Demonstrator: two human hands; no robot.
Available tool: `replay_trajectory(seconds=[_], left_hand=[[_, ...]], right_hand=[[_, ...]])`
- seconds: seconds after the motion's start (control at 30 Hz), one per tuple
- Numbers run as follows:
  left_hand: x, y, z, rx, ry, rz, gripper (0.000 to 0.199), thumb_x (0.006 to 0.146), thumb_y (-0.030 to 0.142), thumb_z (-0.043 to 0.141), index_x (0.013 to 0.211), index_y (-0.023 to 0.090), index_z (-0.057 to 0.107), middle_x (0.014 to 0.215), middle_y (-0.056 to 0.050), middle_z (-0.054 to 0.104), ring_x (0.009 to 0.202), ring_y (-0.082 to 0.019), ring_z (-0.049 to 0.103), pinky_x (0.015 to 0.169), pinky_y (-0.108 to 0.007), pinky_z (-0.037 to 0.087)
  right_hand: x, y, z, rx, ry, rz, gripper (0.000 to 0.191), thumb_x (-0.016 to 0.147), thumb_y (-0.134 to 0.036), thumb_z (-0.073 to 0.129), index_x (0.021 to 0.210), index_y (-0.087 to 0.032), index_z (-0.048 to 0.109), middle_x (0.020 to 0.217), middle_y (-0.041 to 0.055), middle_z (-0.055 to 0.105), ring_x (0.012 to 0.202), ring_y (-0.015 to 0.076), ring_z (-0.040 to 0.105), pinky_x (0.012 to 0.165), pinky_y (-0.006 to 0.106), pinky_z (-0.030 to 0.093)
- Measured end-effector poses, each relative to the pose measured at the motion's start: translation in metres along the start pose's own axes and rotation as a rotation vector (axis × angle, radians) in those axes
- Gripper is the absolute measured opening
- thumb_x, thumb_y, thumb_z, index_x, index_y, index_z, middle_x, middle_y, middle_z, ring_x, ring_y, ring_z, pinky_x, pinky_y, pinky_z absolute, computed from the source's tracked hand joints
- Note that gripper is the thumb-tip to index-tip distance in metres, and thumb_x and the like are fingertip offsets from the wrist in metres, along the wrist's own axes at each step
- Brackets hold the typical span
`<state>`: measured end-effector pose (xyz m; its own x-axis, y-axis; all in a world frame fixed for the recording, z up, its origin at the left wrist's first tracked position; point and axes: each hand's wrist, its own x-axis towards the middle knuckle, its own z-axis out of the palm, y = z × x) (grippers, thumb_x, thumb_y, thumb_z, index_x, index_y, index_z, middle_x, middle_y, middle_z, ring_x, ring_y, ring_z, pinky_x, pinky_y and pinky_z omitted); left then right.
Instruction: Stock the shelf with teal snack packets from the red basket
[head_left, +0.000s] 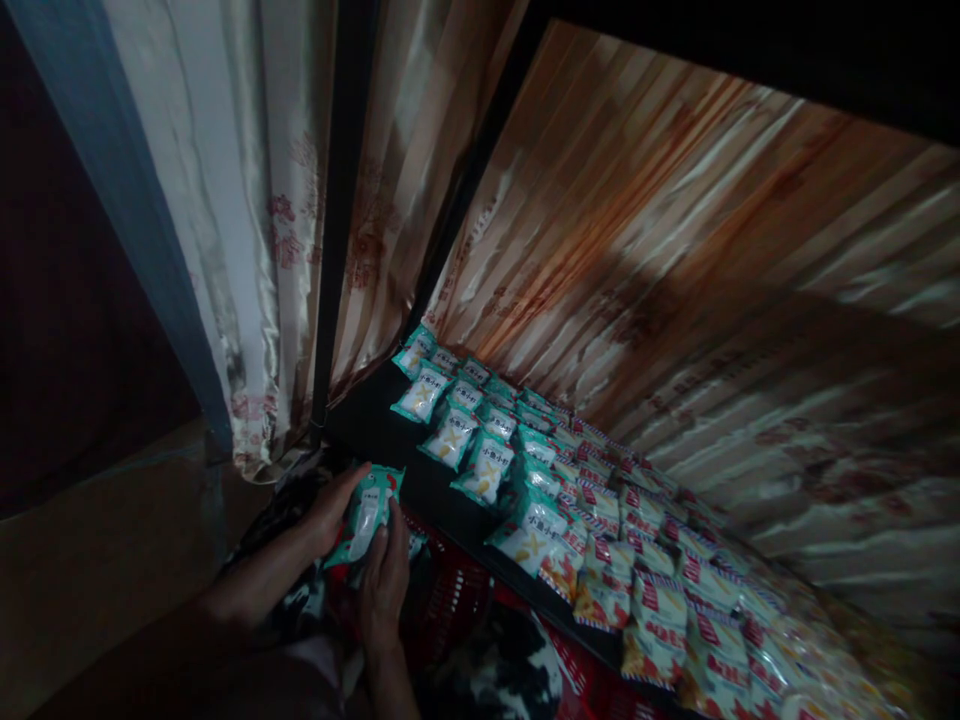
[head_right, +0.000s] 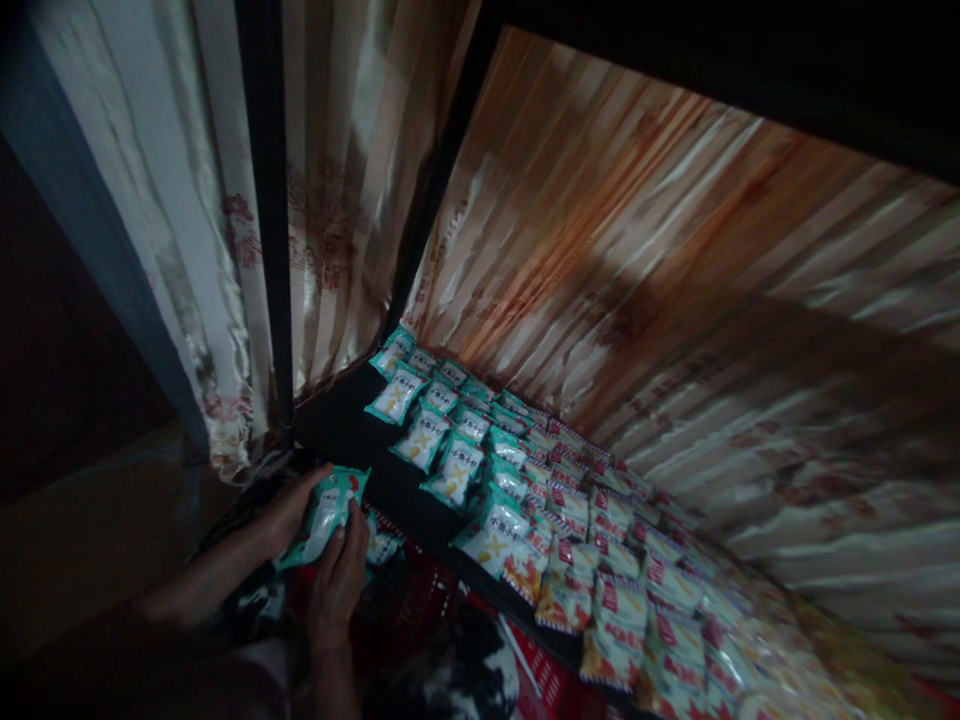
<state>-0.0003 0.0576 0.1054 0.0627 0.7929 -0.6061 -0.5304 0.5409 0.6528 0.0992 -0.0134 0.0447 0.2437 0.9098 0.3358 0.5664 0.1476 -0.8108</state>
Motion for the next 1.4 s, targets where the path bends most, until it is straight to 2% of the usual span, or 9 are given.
replay_trajectory(seconds=[0.2, 0.3, 0.43, 0.6, 0.8, 0.97, 1.2, 1.3, 1.4], left_hand=[[-0.011, -0.001, 0.002, 0.177, -0.108, 0.032, 0.045, 0.06, 0.047, 0.074, 0.095, 0.02, 0.067, 0.088, -0.005, 0.072, 0.077, -0.019, 0.066, 0.067, -0.027, 0.048], [-0.014, -0.004, 0.006, 0.189, -0.115, 0.048, 0.047, 0.058, 0.043, 0.077, 0.097, 0.021, 0.066, 0.093, -0.006, 0.072, 0.081, -0.02, 0.066, 0.069, -0.027, 0.049], [-0.011, -0.008, 0.014, 0.152, -0.037, 0.066, 0.046, 0.058, 0.04, 0.078, 0.096, 0.018, 0.065, 0.089, -0.008, 0.072, 0.076, -0.022, 0.067, 0.063, -0.028, 0.05], [-0.002, -0.006, 0.023, 0.104, -0.029, 0.105, 0.042, 0.062, 0.039, 0.076, 0.096, 0.017, 0.065, 0.083, -0.008, 0.072, 0.07, -0.021, 0.067, 0.061, -0.028, 0.051], [0.002, 0.0, 0.026, 0.096, 0.019, 0.085, 0.045, 0.061, 0.038, 0.077, 0.098, 0.016, 0.063, 0.079, -0.006, 0.07, 0.065, -0.02, 0.066, 0.056, -0.028, 0.051], [-0.001, 0.003, 0.026, 0.053, -0.01, 0.083, 0.041, 0.061, 0.033, 0.077, 0.094, 0.015, 0.062, 0.076, -0.005, 0.07, 0.064, -0.019, 0.066, 0.056, -0.028, 0.051], [0.001, -0.003, 0.033, 0.068, -0.036, 0.065, 0.044, 0.058, 0.035, 0.079, 0.092, 0.014, 0.062, 0.072, -0.005, 0.069, 0.061, -0.019, 0.066, 0.058, -0.029, 0.052], [0.0, -0.005, 0.035, 0.057, -0.068, 0.05, 0.045, 0.056, 0.034, 0.08, 0.093, 0.015, 0.061, 0.075, -0.004, 0.069, 0.063, -0.018, 0.066, 0.06, -0.03, 0.053], [0.001, -0.005, 0.032, 0.067, -0.037, 0.067, 0.045, 0.056, 0.034, 0.081, 0.092, 0.016, 0.061, 0.075, -0.004, 0.07, 0.063, -0.019, 0.067, 0.059, -0.03, 0.053]], right_hand=[[0.013, -0.003, -0.006, -0.02, 0.022, 0.011, 0.042, 0.095, -0.035, 0.032, 0.128, -0.014, 0.047, 0.128, 0.0149, 0.054, 0.119, 0.0207, 0.05, 0.098, 0.04, 0.041], [0.017, -0.004, -0.009, -0.026, 0.019, 0.01, 0.043, 0.096, -0.034, 0.029, 0.13, -0.014, 0.045, 0.129, 0.0149, 0.053, 0.121, 0.0199, 0.049, 0.1, 0.04, 0.04], [0.02, -0.005, -0.016, -0.011, -0.012, 0.009, 0.045, 0.095, -0.036, 0.029, 0.132, -0.016, 0.044, 0.13, 0.0145, 0.052, 0.122, 0.0209, 0.048, 0.1, 0.042, 0.04], [0.023, -0.004, -0.025, 0.015, -0.003, 0.036, 0.047, 0.094, -0.039, 0.032, 0.132, -0.014, 0.044, 0.131, 0.0162, 0.051, 0.122, 0.0227, 0.047, 0.1, 0.043, 0.039], [0.025, 0.005, -0.023, 0.046, 0.018, 0.081, 0.047, 0.091, -0.042, 0.038, 0.126, -0.013, 0.051, 0.122, 0.0164, 0.057, 0.113, 0.0243, 0.054, 0.096, 0.043, 0.041], [0.027, 0.01, -0.022, 0.039, 0.063, 0.141, 0.043, 0.087, -0.041, 0.044, 0.117, -0.013, 0.057, 0.115, 0.016, 0.06, 0.109, 0.0247, 0.055, 0.094, 0.043, 0.042], [0.025, 0.016, -0.025, -0.009, 0.088, 0.119, 0.041, 0.088, -0.035, 0.043, 0.122, -0.014, 0.053, 0.117, 0.0155, 0.058, 0.106, 0.0232, 0.055, 0.091, 0.041, 0.044], [0.024, 0.017, -0.025, -0.087, 0.113, 0.057, 0.04, 0.09, -0.032, 0.04, 0.124, -0.014, 0.051, 0.116, 0.0158, 0.058, 0.107, 0.0234, 0.055, 0.09, 0.042, 0.045], [0.021, 0.014, -0.025, -0.177, 0.072, -0.008, 0.039, 0.089, -0.026, 0.039, 0.125, -0.016, 0.051, 0.115, 0.0151, 0.058, 0.108, 0.0239, 0.054, 0.091, 0.043, 0.045]])
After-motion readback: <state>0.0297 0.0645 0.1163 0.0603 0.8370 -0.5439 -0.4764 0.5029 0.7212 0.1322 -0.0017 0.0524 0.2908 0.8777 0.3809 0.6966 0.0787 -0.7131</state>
